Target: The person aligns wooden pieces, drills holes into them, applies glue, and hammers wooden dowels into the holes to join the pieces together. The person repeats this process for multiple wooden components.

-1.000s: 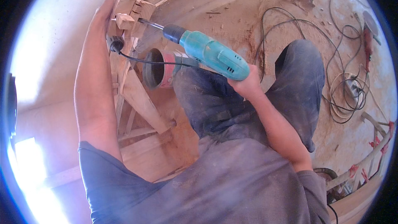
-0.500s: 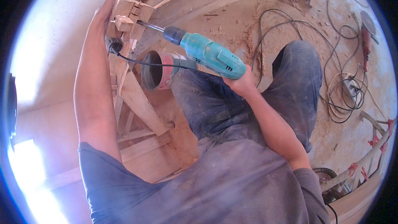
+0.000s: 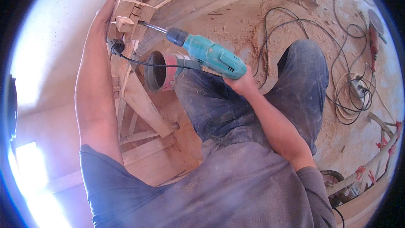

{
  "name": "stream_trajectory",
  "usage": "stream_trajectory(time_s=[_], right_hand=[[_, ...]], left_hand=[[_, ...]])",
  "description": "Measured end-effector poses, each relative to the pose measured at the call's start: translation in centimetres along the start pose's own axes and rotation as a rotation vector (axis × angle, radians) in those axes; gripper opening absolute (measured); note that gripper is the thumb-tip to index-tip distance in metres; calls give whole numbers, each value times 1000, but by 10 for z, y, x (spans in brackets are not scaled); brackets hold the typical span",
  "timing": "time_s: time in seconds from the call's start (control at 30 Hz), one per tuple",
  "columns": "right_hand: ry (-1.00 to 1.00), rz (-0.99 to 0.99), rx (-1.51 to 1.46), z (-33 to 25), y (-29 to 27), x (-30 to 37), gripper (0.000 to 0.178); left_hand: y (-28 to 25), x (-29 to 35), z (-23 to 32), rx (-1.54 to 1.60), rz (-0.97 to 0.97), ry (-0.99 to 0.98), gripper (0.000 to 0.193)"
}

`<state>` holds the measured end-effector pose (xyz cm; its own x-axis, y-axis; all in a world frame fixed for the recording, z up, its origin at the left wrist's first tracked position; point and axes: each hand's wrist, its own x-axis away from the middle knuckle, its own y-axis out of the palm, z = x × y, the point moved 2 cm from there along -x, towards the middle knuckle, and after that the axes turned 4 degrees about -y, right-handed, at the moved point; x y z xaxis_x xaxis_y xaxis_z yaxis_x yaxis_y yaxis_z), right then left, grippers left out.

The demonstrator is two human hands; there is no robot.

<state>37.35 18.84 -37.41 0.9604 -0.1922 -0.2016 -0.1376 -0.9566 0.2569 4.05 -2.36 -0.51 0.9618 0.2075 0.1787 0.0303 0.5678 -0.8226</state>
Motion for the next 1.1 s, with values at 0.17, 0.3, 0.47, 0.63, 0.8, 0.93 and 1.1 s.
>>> stream_trajectory(time_s=[0.17,0.3,0.47,0.63,0.8,0.93,1.1], right_hand=[[-44,27,-121,4,7,-1,36],[-13,2,-86,-2,12,3,34],[-7,-6,-112,-7,17,10,31],[5,-15,2,-27,15,18,31],[-22,44,29,-33,10,12,32],[25,64,-70,-9,-3,7,34],[19,41,-123,-11,1,1,36]], left_hand=[[0,3,2,-3,23,26,58],[-10,-6,-4,-29,36,10,59],[-9,-2,-2,-44,39,39,60],[-4,80,14,9,-307,277,62],[-15,82,6,50,-441,296,59],[21,94,20,-49,-122,153,56],[18,26,13,-9,112,-66,52]])
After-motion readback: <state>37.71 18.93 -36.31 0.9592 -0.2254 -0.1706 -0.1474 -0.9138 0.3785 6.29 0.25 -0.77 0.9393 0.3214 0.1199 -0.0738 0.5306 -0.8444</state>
